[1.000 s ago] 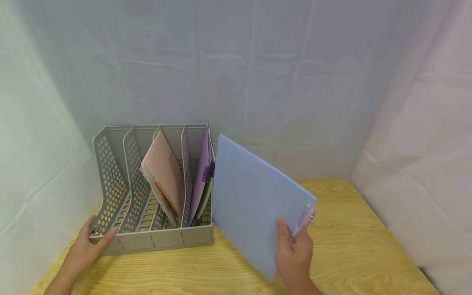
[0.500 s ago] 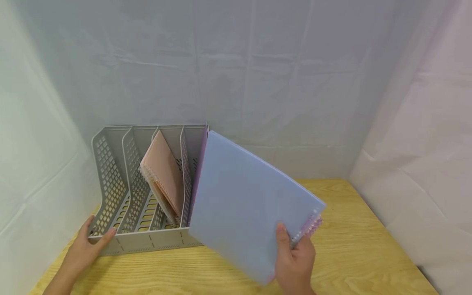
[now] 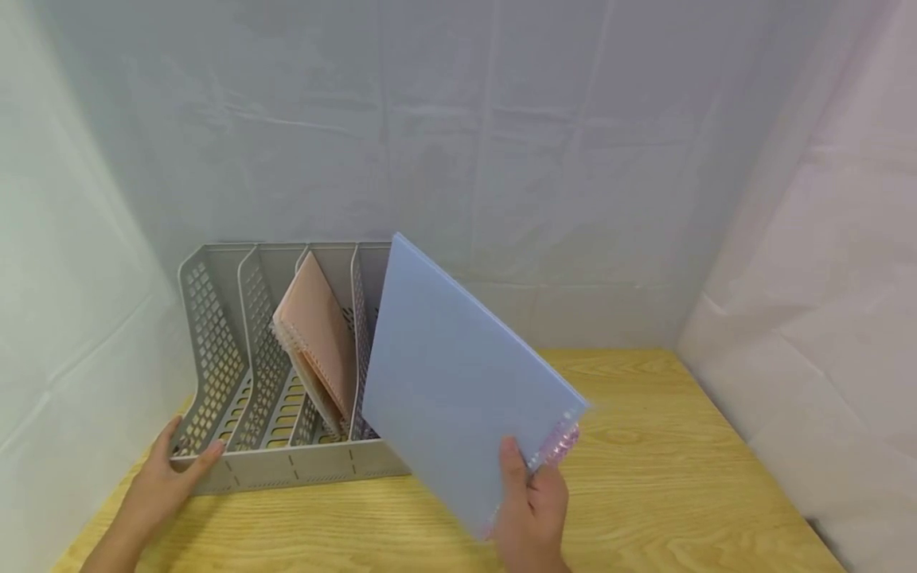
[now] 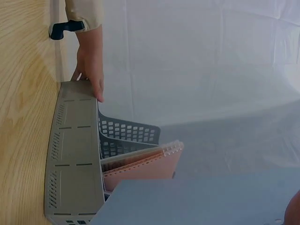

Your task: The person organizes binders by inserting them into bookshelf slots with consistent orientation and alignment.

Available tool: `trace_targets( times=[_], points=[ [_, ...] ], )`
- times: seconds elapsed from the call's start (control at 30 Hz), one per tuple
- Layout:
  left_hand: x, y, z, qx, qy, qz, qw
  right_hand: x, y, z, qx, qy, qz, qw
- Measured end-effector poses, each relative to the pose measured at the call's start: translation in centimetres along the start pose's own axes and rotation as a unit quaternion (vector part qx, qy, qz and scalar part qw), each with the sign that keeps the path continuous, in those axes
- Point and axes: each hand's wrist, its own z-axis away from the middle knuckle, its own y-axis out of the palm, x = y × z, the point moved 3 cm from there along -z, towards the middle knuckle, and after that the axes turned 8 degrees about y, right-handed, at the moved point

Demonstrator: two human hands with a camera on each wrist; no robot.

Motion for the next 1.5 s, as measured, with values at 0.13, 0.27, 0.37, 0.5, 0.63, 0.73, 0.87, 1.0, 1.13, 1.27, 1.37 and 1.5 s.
trace_targets(
  times=[0.13,0.27,0.37,0.5,0.63,0.73,0.87,1.0,1.13,1.27,1.37,1.5],
  points=[
    [0.0,-0.1,-0.2,-0.001,0.002,-0.001,1.0000,0.2,1.2,0.2,0.028,-0.017,-0.044,0.9985],
    [0.1,-0.1,-0.3,-0.002,0.004,-0.003,1.0000,0.2,2.5,0.2,0.047,-0.032,-0.093,0.9941],
    [0.1,-0.1,-0.2,-0.005,0.006,-0.003,1.0000,0.3,3.5,0.2,0.065,-0.037,-0.130,0.9887],
    [0.1,-0.2,0.0,-0.007,0.009,-0.008,0.9999,0.5,4.9,0.1,0.081,-0.023,-0.151,0.9851],
    [0.0,-0.3,0.0,-0.007,0.008,-0.010,0.9999,0.7,6.4,-0.2,0.093,-0.047,-0.182,0.9777],
    [0.0,-0.2,0.1,-0.006,0.008,-0.010,0.9999,0.9,7.5,-0.6,0.101,-0.078,-0.211,0.9691],
    [0.1,-0.2,0.1,-0.007,0.008,-0.012,0.9999,1.1,8.6,-0.9,0.094,-0.086,-0.216,0.9681],
    [0.2,-0.2,0.0,-0.012,0.014,-0.012,0.9998,1.2,9.5,-1.3,0.081,-0.077,-0.220,0.9691],
    [0.3,-0.1,-0.1,-0.010,0.013,-0.010,0.9998,1.2,10.4,-1.8,0.076,-0.065,-0.235,0.9668],
    [0.3,-0.1,-0.1,-0.007,0.009,-0.007,0.9999,1.3,11.7,-2.3,0.065,-0.059,-0.232,0.9687],
    [0.2,0.0,0.0,-0.006,0.008,-0.004,0.9999,1.5,12.6,-2.7,0.050,-0.052,-0.228,0.9711],
    [0.1,0.1,0.0,-0.004,0.005,0.001,1.0000,1.8,13.6,-3.0,0.042,-0.028,-0.237,0.9702]
  ],
)
